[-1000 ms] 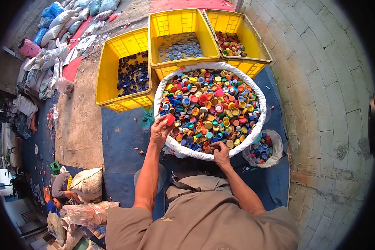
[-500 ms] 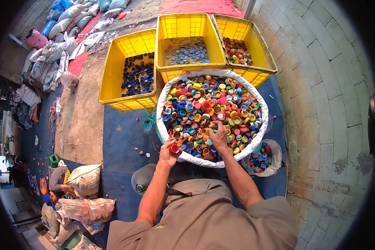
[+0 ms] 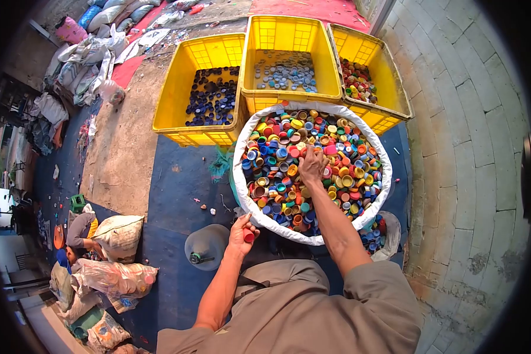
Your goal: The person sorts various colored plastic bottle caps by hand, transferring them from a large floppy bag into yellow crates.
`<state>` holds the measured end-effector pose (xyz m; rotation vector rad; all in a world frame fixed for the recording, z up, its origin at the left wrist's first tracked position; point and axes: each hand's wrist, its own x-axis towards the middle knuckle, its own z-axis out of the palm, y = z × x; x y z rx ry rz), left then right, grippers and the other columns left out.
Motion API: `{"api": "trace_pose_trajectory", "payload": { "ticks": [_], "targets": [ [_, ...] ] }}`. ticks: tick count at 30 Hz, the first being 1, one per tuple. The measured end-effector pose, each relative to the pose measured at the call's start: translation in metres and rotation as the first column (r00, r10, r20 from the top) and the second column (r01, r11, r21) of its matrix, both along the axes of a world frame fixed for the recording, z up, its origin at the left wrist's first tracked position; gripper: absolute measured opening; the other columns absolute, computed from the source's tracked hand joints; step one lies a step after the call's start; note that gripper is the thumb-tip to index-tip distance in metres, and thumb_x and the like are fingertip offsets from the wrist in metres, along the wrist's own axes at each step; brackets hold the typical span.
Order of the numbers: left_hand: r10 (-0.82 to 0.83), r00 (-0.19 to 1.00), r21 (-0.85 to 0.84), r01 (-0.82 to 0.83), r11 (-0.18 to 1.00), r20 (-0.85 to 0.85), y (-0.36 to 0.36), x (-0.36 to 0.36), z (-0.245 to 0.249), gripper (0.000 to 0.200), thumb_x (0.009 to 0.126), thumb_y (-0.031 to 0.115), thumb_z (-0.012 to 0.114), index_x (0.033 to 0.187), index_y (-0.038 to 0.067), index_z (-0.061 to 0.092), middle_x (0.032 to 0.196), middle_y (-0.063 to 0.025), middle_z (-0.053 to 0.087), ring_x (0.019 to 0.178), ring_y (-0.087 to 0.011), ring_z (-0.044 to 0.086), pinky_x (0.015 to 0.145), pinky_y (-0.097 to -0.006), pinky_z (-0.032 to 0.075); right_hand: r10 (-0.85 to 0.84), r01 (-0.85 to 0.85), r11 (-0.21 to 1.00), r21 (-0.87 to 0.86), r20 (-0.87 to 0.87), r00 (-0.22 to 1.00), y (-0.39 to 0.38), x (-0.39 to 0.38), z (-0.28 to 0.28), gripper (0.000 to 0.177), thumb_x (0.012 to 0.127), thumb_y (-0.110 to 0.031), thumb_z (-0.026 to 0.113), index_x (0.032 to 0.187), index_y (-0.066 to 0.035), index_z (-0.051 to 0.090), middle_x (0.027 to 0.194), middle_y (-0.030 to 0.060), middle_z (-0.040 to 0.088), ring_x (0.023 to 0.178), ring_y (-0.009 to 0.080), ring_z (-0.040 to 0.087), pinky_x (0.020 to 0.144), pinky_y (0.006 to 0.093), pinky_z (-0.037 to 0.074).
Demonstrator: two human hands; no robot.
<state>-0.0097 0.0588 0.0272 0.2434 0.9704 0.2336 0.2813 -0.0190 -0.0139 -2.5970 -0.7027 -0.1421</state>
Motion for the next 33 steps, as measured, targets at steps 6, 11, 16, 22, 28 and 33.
{"api": "trace_pose_trajectory", "payload": {
  "ticks": [6, 11, 16, 22, 28, 33],
  "targets": [
    [-0.05, 0.994, 0.064, 0.044, 0.997, 0.093, -0.007, 0.009, 0.002, 0.014, 0.09, 0.015, 0.064, 0.101, 0.01, 0.056, 0.074, 0.0007, 0.056, 0.054, -0.0082, 0.055, 0.048, -0.0263, 0.05, 0.054, 0.012, 0.949, 0.315, -0.2, 0.978, -0.01, -0.003, 0.003, 0.035, 0.081, -0.01, 0.068, 0.112, -0.006, 0.052, 0.092, 0.0084, 0.064, 0.093, 0.0241, 0.06, 0.079, 0.0431, 0.044],
    [-0.252, 0.966, 0.323, 0.223, 0.92, 0.051, -0.013, 0.033, 0.005, 0.025, 0.086, 0.012, 0.068, 0.107, 0.007, 0.055, 0.084, -0.002, 0.058, 0.057, -0.0076, 0.054, 0.046, -0.0234, 0.049, 0.261, 0.515, 0.502, 0.695, -0.69, 0.675, -0.028, -0.038, 0.032, 0.031, 0.084, -0.008, 0.062, 0.113, -0.003, 0.049, 0.099, 0.011, 0.061, 0.087, 0.0223, 0.064, 0.071, 0.0363, 0.055],
    [-0.44, 0.898, 0.703, 0.325, 0.632, -0.02, -0.026, 0.074, 0.034, 0.065, 0.076, 0.013, 0.078, 0.132, 0.008, 0.044, 0.114, -0.0098, 0.056, 0.062, -0.0059, 0.054, 0.045, -0.0196, 0.047, 0.724, 0.943, 0.103, 0.318, -0.673, 0.148, -0.063, -0.09, 0.054, 0.03, 0.089, -0.017, 0.049, 0.112, 0.001, 0.05, 0.106, 0.0149, 0.062, 0.094, 0.0273, 0.062, 0.079, 0.0379, 0.054],
    [-0.536, 0.784, 0.947, 0.302, -0.113, -0.314, -0.037, 0.094, 0.024, 0.064, 0.069, 0.02, 0.082, 0.125, 0.005, 0.055, 0.11, -0.0114, 0.061, 0.072, -0.0127, 0.059, 0.065, -0.0277, 0.049, 0.784, 0.967, 0.154, 0.204, -0.621, 0.006, -0.088, -0.135, 0.058, 0.031, 0.084, -0.023, 0.045, 0.106, -0.005, 0.058, 0.105, 0.0115, 0.063, 0.096, 0.0281, 0.062, 0.088, 0.0422, 0.049],
    [-0.558, 0.73, 0.913, 0.379, -0.15, -0.395, -0.051, 0.096, 0.031, 0.039, 0.077, 0.025, 0.075, 0.107, 0.002, 0.064, 0.097, -0.0146, 0.065, 0.09, -0.0267, 0.064, 0.082, -0.0351, 0.049, 0.785, 0.976, 0.116, 0.182, -0.619, 0.022, -0.099, -0.138, 0.05, 0.024, 0.089, -0.031, 0.05, 0.089, -0.009, 0.06, 0.08, 0.0056, 0.063, 0.078, 0.0237, 0.062, 0.078, 0.04, 0.05],
    [-0.641, 0.735, 0.836, 0.482, 0.263, -0.222, -0.056, 0.098, 0.023, 0.036, 0.091, 0.035, 0.063, 0.105, 0.002, 0.06, 0.084, -0.0084, 0.065, 0.072, -0.0137, 0.063, 0.067, -0.0255, 0.051, 0.818, 0.982, 0.073, 0.176, -0.574, 0.042, -0.101, -0.135, 0.046, 0.023, 0.09, -0.027, 0.051, 0.087, -0.006, 0.059, 0.077, 0.0052, 0.058, 0.072, 0.0191, 0.057, 0.072, 0.0334, 0.049]
  ]
}}
